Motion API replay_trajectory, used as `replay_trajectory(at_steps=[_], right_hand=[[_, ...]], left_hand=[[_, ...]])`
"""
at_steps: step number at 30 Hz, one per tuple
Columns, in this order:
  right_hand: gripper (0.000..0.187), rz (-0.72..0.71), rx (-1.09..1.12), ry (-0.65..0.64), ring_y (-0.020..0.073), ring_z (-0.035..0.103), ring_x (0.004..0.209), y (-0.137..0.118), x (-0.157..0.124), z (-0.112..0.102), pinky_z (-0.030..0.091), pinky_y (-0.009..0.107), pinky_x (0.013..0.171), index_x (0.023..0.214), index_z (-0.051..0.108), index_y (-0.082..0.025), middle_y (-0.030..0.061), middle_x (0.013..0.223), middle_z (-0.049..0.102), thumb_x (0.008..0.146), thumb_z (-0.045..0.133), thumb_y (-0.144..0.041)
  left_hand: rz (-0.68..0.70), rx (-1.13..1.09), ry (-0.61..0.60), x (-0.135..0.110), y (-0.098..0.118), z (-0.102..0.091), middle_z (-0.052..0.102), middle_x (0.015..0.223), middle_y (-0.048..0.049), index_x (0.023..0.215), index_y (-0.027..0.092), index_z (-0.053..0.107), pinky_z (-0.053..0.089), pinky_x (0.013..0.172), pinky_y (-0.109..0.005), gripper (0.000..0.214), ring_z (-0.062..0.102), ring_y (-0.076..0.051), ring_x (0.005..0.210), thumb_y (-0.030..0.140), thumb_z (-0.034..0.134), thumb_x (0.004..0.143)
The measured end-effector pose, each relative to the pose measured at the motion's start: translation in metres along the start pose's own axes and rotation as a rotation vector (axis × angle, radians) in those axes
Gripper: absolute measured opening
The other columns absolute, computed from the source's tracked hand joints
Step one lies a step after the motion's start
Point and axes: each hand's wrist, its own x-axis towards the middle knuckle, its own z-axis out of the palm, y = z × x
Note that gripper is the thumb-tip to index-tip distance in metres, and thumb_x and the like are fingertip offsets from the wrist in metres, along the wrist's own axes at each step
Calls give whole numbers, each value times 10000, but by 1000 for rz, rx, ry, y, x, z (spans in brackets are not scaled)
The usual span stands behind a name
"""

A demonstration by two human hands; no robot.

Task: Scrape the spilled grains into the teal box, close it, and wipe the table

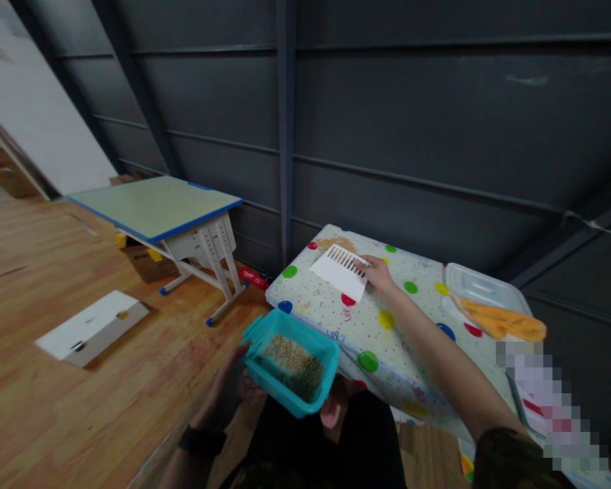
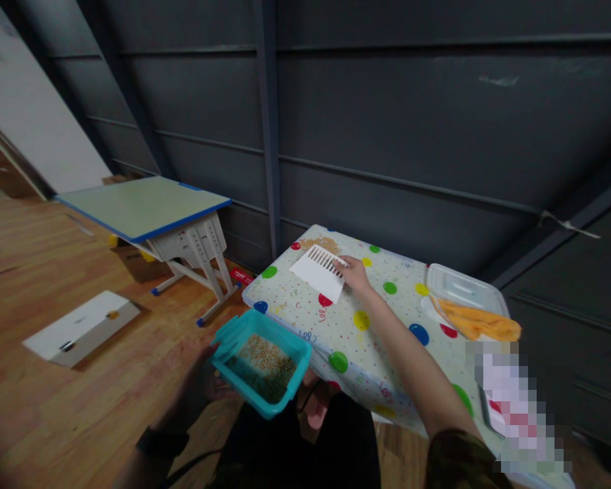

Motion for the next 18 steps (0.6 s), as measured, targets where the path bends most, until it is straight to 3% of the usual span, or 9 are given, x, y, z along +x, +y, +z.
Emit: replay_trajectory(at_steps=[6,11,18], right_hand=[[594,59,125,-141,186,632,644,-6,-43,10,480,295,580,1029,742,-133,78,820,750,660,794,-596],[556,-29,84,-268,170,600,647,-16,-76,18,460,289,600,996,756,-137,61,798,732,723,761,-620],[440,-152,-46,-403,171,606,686,-36,-107,17,460,285,635,959,762,-157,53,814,730,841,688,-575]], left_hand=[[43,101,-3,-5,0,2,749,1165,-128,1399,207,541,639,720,-455,556,768,-297,850,468,604,912],[58,91,-39,-7,0,2,760,1149,-113,1455,232,488,634,738,-444,587,766,-305,912,457,591,923],[43,140,-16,-8,2,5,782,1009,-115,1375,181,535,632,719,-454,566,768,-319,870,515,561,919]])
